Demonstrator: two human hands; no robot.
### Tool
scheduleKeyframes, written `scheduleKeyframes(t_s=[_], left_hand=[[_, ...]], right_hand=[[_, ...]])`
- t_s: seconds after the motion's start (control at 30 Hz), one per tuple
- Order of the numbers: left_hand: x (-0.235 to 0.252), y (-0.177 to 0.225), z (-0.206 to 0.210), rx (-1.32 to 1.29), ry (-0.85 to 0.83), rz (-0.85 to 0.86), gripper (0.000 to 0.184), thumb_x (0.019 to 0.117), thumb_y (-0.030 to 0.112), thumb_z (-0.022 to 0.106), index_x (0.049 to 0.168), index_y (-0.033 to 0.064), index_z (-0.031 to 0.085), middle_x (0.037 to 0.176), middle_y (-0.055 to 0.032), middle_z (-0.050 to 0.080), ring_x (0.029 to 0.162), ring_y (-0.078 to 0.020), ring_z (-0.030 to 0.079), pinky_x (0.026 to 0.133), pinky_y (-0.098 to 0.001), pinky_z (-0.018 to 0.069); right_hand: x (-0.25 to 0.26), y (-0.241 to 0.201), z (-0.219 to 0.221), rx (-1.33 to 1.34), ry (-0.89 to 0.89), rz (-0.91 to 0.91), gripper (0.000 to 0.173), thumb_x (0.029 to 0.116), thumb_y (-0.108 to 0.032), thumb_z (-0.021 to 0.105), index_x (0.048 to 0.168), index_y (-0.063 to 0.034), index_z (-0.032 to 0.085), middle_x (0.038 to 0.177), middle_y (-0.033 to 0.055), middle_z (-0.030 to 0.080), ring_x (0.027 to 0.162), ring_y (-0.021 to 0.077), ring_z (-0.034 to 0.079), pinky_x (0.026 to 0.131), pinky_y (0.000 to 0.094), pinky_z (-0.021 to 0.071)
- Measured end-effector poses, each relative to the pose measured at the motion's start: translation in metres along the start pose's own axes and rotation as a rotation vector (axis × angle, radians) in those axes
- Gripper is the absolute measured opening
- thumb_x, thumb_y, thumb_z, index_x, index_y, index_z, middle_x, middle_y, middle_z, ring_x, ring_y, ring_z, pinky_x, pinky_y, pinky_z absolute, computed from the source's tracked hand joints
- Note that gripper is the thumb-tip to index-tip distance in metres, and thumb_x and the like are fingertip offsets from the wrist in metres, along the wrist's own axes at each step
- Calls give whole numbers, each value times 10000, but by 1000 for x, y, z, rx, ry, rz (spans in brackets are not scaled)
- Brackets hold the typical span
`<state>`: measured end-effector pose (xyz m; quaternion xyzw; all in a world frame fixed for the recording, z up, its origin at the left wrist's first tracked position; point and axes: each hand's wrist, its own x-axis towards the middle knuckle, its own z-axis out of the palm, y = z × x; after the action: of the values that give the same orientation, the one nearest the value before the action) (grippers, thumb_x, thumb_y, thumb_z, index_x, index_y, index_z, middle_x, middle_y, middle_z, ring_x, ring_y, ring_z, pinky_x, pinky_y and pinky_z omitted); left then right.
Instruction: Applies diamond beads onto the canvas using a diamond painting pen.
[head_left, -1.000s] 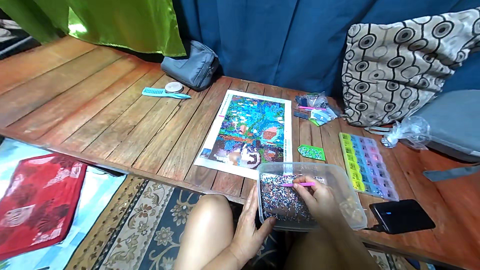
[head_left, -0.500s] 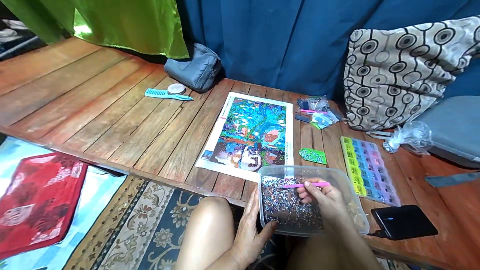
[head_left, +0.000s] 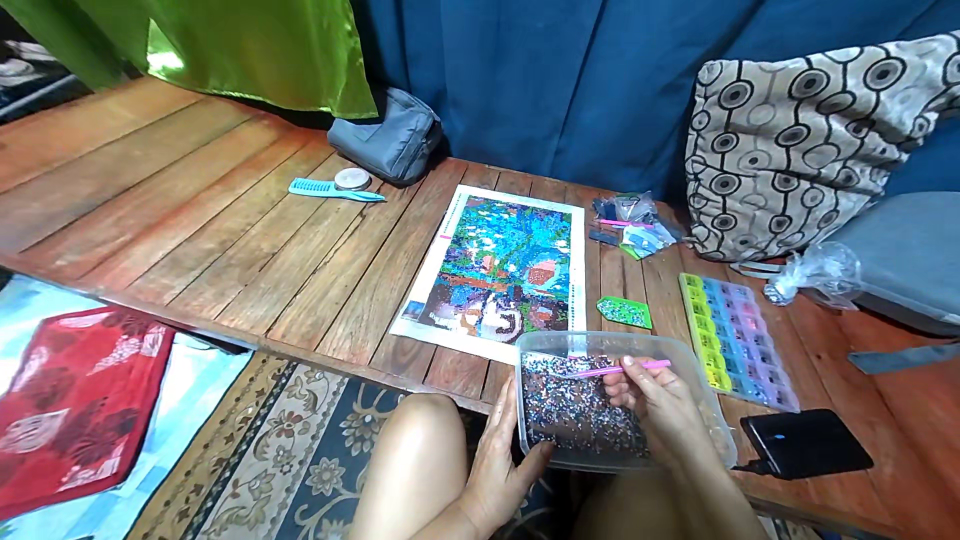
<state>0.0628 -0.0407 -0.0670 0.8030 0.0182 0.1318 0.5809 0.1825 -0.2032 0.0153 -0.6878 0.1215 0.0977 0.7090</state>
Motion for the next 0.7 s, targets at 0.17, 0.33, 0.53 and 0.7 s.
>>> scheduleKeyframes(t_s=[0.17,0.33,0.53,0.7], left_hand=[[0,1,-1,11,-5,-8,804,959,456,531,1484,-135,389,1542,-326,384,1473,-337,386,1211,-374,282],[0,0,0,0,-6,-12,801,954,452,534,1489,-127,390,1546,-324,379,1478,-339,377,1211,-375,280],[-1,0,-1,-1,-14,-11,809,957,459,536,1493,-127,382,1552,-321,372,1479,-341,375,1212,-381,282],[-1,-2,0,-2,-6,-2,790,955,436,549,1490,-123,391,1547,-321,381,1479,-335,376,1212,-375,284]], right_hand=[[0,0,0,16,8,17,243,1093,-71,428,922,-16,592,659,26,682,532,68,642,530,187,540],[-1,1,0,-28,4,-21,222,1077,-50,463,904,-16,597,645,15,673,518,59,629,523,179,532],[-2,8,1,-323,-80,-136,117,1033,-28,548,926,1,586,641,-16,634,532,13,595,537,161,506],[1,16,-4,-522,-140,-229,131,1019,-85,581,914,-15,614,654,-22,621,555,9,577,554,175,484]])
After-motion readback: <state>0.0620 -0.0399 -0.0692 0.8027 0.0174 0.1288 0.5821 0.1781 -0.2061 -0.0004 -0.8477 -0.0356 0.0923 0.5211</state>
